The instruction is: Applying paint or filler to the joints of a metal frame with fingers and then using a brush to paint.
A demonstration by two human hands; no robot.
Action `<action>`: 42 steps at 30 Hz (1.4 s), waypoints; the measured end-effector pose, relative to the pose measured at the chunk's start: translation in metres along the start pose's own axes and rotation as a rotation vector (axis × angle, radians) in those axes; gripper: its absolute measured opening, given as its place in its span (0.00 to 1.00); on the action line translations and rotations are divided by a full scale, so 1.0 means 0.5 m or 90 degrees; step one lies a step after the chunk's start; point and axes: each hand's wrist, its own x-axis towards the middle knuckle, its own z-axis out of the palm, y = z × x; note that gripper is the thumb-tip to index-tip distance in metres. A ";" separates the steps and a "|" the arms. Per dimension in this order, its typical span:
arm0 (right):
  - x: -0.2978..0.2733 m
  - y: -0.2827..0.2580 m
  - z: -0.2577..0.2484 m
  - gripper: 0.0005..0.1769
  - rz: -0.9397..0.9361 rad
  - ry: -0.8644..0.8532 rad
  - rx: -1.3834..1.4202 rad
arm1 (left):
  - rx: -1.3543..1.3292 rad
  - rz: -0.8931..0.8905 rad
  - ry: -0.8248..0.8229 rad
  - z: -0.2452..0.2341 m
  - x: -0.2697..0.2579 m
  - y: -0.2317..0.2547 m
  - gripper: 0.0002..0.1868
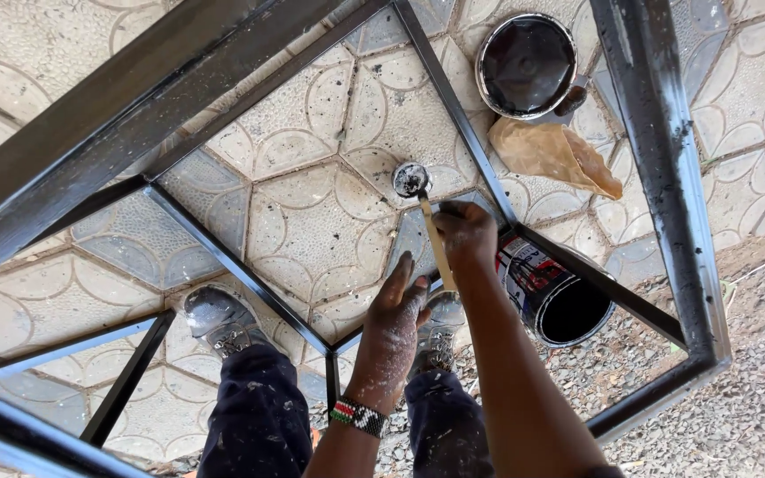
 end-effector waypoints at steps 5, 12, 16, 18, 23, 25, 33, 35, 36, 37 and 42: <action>0.126 0.057 0.072 0.13 0.061 -0.009 -0.048 | 0.011 -0.058 0.039 -0.005 0.012 0.012 0.40; 0.069 -0.019 0.081 0.13 0.012 -0.003 -0.296 | 0.018 -0.121 0.047 0.003 0.002 0.052 0.39; 0.067 -0.013 0.096 0.16 -0.286 -0.018 -0.416 | -0.143 -0.120 0.046 0.007 -0.014 0.054 0.37; 0.088 0.002 0.103 0.15 -0.326 -0.006 -0.434 | -0.201 -0.089 0.027 0.004 -0.012 0.050 0.36; 0.151 0.060 0.103 0.26 -0.423 0.028 -0.721 | -0.188 -0.095 0.047 0.003 -0.020 0.079 0.38; 0.153 0.045 0.106 0.29 -0.409 0.021 -0.779 | -0.184 -0.121 0.063 0.008 -0.024 0.099 0.38; 0.179 0.048 0.110 0.26 -0.470 0.059 -0.808 | -0.406 0.023 -0.089 -0.016 -0.013 0.035 0.45; 0.175 0.029 0.119 0.22 -0.415 0.035 -0.813 | -0.445 0.042 -0.146 -0.022 -0.009 0.032 0.44; 0.182 0.025 0.122 0.22 -0.416 0.037 -0.813 | -0.445 0.043 -0.148 -0.027 -0.002 0.021 0.44; 0.183 0.024 0.127 0.18 -0.357 0.034 -0.764 | -0.491 0.068 -0.173 -0.034 0.000 0.010 0.40; 0.189 0.031 0.133 0.21 -0.334 -0.021 -0.781 | -0.518 0.058 -0.148 -0.035 0.001 0.034 0.40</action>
